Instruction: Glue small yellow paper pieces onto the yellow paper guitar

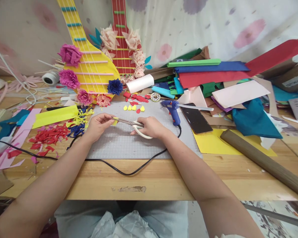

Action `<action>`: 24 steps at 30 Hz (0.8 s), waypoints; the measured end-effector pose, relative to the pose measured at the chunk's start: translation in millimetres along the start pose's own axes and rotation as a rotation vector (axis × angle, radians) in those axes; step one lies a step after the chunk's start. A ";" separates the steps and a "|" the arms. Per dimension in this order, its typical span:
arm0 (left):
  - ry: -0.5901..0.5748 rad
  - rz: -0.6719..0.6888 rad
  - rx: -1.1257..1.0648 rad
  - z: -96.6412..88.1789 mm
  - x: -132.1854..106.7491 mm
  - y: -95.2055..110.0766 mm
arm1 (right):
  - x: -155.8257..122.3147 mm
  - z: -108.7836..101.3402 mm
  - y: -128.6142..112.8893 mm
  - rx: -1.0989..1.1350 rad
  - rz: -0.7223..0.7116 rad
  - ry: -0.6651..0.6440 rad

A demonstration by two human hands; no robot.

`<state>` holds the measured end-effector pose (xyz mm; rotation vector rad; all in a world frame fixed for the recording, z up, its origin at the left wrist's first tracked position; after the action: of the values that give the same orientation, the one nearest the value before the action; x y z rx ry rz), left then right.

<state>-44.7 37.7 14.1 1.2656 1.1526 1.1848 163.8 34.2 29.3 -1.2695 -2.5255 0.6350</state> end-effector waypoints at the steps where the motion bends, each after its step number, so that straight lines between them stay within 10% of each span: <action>1: -0.001 -0.001 0.000 0.1 -0.1 0.0 | 0.0 0.3 0.6 -0.002 -0.001 -0.001; 24: 0.033 0.022 0.002 -0.8 0.1 1.4 | -0.9 0.2 -3.4 -0.035 -0.012 -0.009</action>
<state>-45.4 37.8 15.5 1.2672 1.1663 1.2250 161.9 31.6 30.7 -1.2643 -2.5604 0.5981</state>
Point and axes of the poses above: each hand's wrist, its own x-axis towards the middle knuckle, its own z-axis out of the palm, y = z × x, the point moved 4 cm from there along x, towards the middle knuckle, and after that the axes turned 5 degrees about -z, right-handed, at the moved point
